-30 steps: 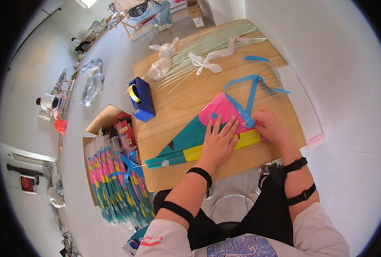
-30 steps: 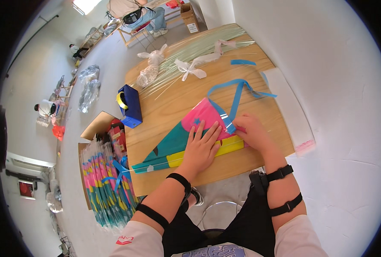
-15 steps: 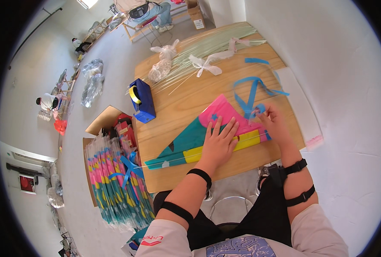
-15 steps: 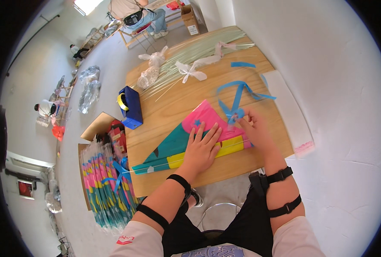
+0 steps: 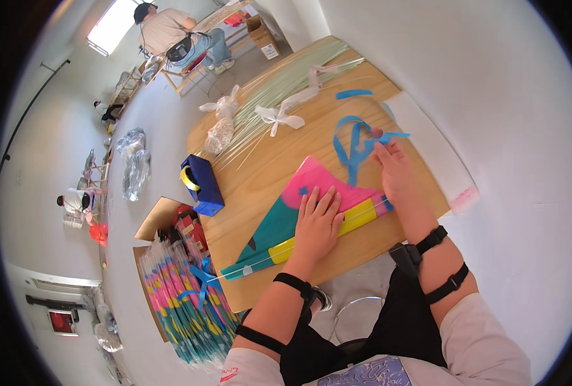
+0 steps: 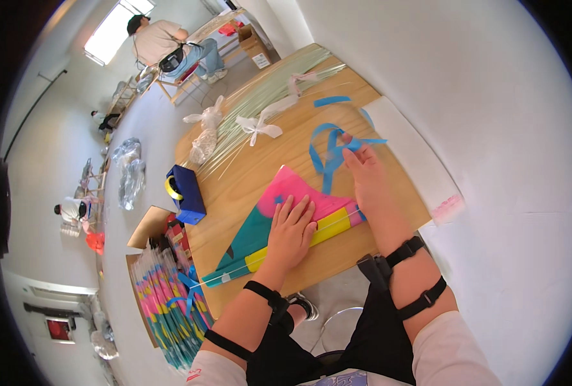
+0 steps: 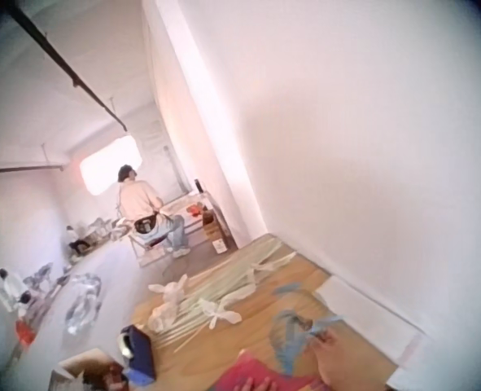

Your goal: The recorder is assembling a colorful kite by attaching a wooden support rod and securing it with tape and blue ribbons.

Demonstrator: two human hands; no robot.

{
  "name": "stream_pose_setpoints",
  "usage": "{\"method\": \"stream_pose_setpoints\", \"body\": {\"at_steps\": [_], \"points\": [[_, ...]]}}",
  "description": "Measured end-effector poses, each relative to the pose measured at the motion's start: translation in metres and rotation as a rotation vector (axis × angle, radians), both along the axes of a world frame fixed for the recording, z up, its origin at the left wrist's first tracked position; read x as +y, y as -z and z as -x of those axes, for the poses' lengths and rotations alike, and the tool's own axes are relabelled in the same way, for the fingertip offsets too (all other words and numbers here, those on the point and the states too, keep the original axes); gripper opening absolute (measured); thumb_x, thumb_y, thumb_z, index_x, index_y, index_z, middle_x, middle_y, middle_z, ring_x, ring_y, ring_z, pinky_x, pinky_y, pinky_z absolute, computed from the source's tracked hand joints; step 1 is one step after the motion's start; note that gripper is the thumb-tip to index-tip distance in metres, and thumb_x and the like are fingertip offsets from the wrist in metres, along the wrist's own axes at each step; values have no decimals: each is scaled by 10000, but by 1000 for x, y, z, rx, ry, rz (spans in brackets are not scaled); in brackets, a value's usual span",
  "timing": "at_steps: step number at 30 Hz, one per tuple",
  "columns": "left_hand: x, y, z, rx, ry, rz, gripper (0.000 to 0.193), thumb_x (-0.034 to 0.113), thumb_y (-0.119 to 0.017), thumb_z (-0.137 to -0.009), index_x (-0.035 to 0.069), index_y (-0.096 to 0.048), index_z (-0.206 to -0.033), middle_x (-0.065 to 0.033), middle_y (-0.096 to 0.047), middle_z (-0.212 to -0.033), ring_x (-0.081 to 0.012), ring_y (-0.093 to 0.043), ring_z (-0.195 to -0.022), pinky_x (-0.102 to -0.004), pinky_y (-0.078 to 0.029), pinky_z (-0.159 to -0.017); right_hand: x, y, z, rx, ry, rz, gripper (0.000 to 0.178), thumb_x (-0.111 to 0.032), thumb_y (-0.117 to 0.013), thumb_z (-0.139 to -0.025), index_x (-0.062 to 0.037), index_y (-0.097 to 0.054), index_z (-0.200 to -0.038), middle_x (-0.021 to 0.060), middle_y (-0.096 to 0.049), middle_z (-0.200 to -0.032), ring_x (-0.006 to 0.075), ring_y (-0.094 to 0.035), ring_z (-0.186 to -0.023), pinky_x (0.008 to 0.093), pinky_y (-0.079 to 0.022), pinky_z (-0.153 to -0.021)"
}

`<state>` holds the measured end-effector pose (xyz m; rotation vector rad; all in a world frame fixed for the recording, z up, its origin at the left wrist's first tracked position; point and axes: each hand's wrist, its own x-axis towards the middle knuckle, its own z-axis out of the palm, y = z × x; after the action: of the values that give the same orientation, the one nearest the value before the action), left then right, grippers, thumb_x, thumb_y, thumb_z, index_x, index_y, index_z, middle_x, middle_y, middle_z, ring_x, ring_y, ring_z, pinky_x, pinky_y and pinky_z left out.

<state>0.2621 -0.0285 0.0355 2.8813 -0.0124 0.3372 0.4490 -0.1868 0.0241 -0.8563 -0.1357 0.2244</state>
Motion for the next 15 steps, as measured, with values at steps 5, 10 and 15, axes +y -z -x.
{"method": "stream_pose_setpoints", "body": {"at_steps": [5, 10, 15], "points": [[-7, 2, -12, -161, -23, 102, 276, 154, -710, -977, 28, -742, -1221, -118, -680, -1317, -341, -604, -1266, -486, -464, -1093, -6, -39, 6, -598, 534, 615, 214, -67, -740, -996, -49, -688, -1202, 103, -626, -1455, 182, -573, -1334, 365, -455, -1124], [-11, 10, -19, -265, -83, 216, 191, 129, -746, -947, 29, -758, -1109, -101, -712, -1212, -327, -635, -1162, -446, -478, -993, -9, -34, 8, -133, -97, 748, 131, -86, -779, -967, -33, -714, -1067, 45, -753, -1112, 121, -675, -1021, 314, -541, -920], [-8, 12, -30, -271, -150, 318, 97, 126, -764, -938, 53, -761, -1001, -87, -722, -1111, -324, -644, -1066, -445, -491, -919, -6, -15, 8, -294, -352, 818, 142, -91, -792, -944, -3, -733, -1038, 26, -740, -886, 103, -664, -792, 294, -543, -725]]}}
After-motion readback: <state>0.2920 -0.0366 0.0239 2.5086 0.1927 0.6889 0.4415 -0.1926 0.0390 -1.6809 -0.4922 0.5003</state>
